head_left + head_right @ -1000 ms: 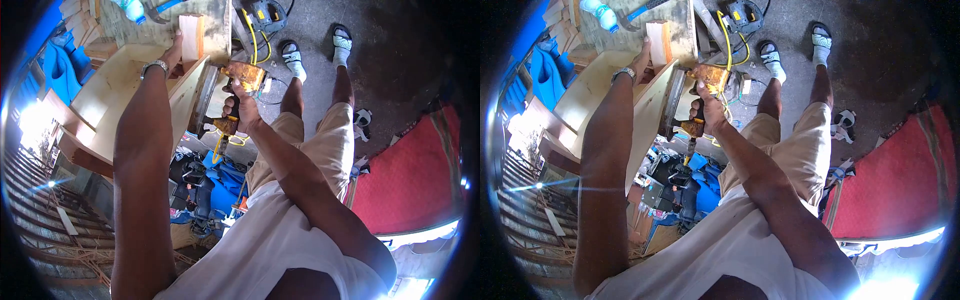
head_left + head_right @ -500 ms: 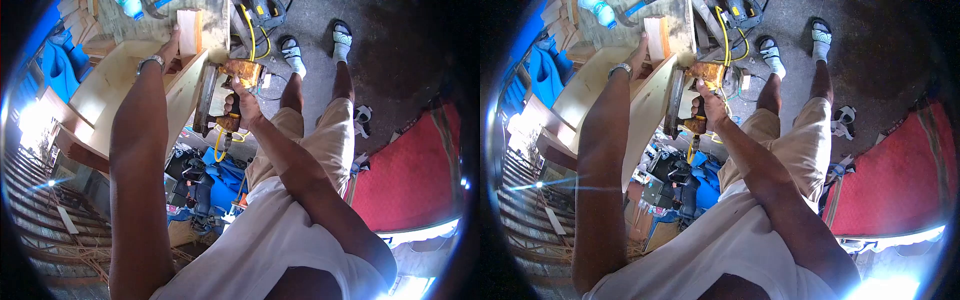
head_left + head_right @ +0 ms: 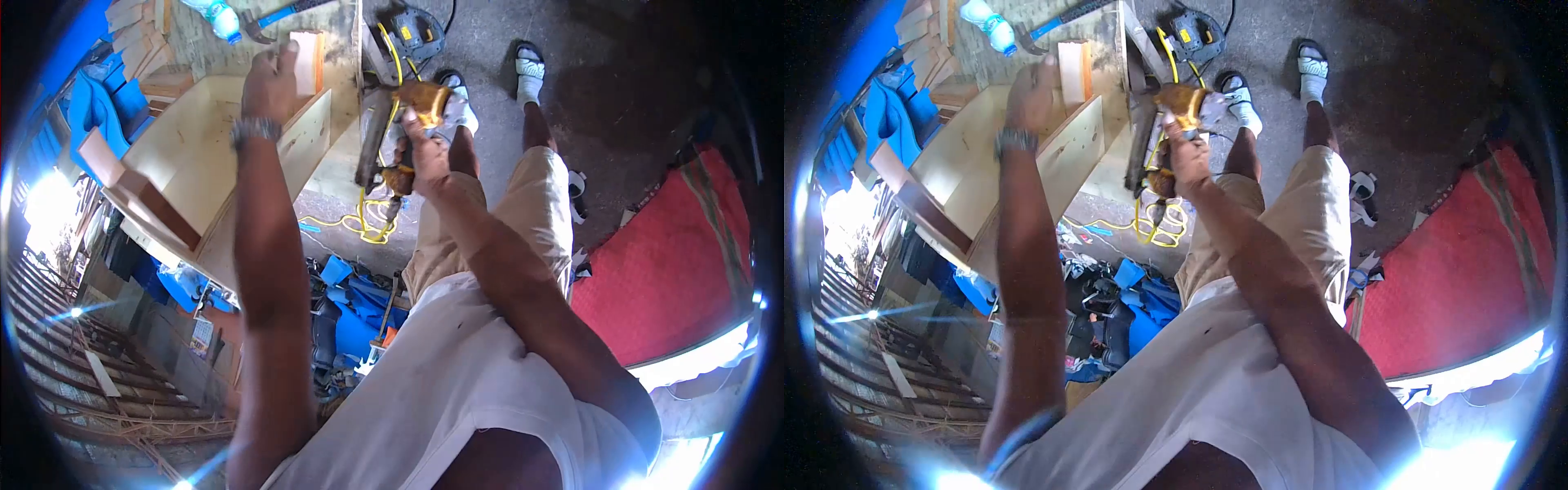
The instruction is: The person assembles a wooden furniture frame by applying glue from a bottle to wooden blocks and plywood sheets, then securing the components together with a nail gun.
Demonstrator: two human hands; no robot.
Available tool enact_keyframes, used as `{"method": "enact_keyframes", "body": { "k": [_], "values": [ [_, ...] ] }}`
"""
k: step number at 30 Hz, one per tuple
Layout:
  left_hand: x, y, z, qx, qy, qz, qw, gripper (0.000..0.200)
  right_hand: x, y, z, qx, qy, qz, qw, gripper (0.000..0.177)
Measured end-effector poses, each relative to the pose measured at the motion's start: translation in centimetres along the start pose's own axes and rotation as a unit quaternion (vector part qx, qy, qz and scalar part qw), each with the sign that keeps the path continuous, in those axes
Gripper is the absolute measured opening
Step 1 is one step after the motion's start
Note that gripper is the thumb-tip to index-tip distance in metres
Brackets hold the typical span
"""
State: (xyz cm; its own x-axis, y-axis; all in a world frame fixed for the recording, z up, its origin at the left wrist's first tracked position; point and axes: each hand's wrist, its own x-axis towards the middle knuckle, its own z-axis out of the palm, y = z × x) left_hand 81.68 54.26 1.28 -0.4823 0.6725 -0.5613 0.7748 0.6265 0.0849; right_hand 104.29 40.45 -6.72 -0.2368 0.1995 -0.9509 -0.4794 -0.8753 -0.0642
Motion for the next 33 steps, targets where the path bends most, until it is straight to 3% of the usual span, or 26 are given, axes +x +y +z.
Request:
{"method": "enact_keyframes", "body": {
  "k": [2, 4, 6, 8, 10, 14, 16, 18, 19, 20, 22, 23, 26, 28, 29, 32, 33],
  "values": [
    [-9.0, 4.8, -3.7, -0.023, 0.181, 0.208, 0.961, 0.063, -1.5, -4.5, -0.3, -0.029, 0.047, -0.023, 0.998, 0.043],
    [-16.0, 4.6, -6.8, 0.050, 0.353, 0.253, 0.900, 0.062, -1.6, -8.1, -2.0, -0.007, -0.015, -0.089, 0.996, 0.041],
    [-18.1, 3.6, -8.7, 0.058, 0.445, 0.159, 0.879, 0.067, -1.9, -11.5, -3.7, -0.067, 0.019, -0.114, 0.991, 0.037],
    [-19.3, 2.6, -11.0, 0.125, 0.462, 0.070, 0.875, 0.071, -4.5, -15.2, -3.3, -0.085, -0.002, -0.177, 0.981, 0.032],
    [-17.1, 2.1, -13.3, 0.244, 0.388, 0.003, 0.889, 0.074, -6.6, -18.0, -3.2, -0.134, -0.047, -0.229, 0.963, 0.030],
    [-15.0, 0.2, -14.7, 0.174, 0.303, -0.045, 0.936, 0.070, -8.7, -21.1, -3.2, -0.237, -0.070, -0.340, 0.907, 0.028],
    [-15.1, -0.6, -14.9, 0.162, 0.278, -0.050, 0.946, 0.068, -9.6, -22.4, -3.8, -0.316, -0.081, -0.326, 0.888, 0.031],
    [-16.2, -1.6, -15.8, 0.149, 0.296, -0.053, 0.942, 0.067, -9.6, -23.1, -4.8, -0.362, -0.096, -0.380, 0.846, 0.035],
    [-17.1, -2.7, -16.3, 0.144, 0.301, -0.056, 0.941, 0.067, -10.8, -23.2, -4.1, -0.353, -0.077, -0.326, 0.874, 0.036],
    [-18.1, -4.6, -17.4, 0.133, 0.299, -0.053, 0.944, 0.064, -11.8, -23.3, -3.3, -0.372, -0.082, -0.372, 0.847, 0.034],
    [-20.7, -9.3, -20.6, 0.094, 0.318, -0.053, 0.942, 0.058, -12.5, -23.3, -3.3, -0.388, -0.082, -0.369, 0.841, 0.032],
    [-22.4, -11.4, -22.2, 0.066, 0.337, -0.055, 0.938, 0.054, -11.9, -23.3, -3.8, -0.373, -0.073, -0.322, 0.867, 0.027],
    [-29.0, -15.8, -26.2, -0.098, 0.443, -0.032, 0.891, 0.035, -11.8, -22.8, -3.5, -0.377, -0.079, -0.410, 0.827, 0.022],
    [-33.1, -19.7, -27.8, -0.176, 0.419, -0.090, 0.886, 0.030, -14.1, -22.3, -1.8, -0.359, -0.132, -0.432, 0.817, 0.023],
    [-35.2, -20.8, -27.5, -0.252, 0.433, -0.092, 0.860, 0.028, -15.4, -22.0, -1.1, -0.342, -0.125, -0.412, 0.835, 0.024],
    [-38.4, -26.5, -23.3, -0.499, 0.450, -0.042, 0.740, 0.028, -19.1, -21.2, 1.5, -0.358, -0.123, -0.453, 0.807, 0.028],
    [-39.4, -27.0, -21.0, -0.538, 0.455, -0.071, 0.706, 0.029, -20.3, -21.1, 1.9, -0.389, -0.078, -0.427, 0.813, 0.029]
  ]
}}
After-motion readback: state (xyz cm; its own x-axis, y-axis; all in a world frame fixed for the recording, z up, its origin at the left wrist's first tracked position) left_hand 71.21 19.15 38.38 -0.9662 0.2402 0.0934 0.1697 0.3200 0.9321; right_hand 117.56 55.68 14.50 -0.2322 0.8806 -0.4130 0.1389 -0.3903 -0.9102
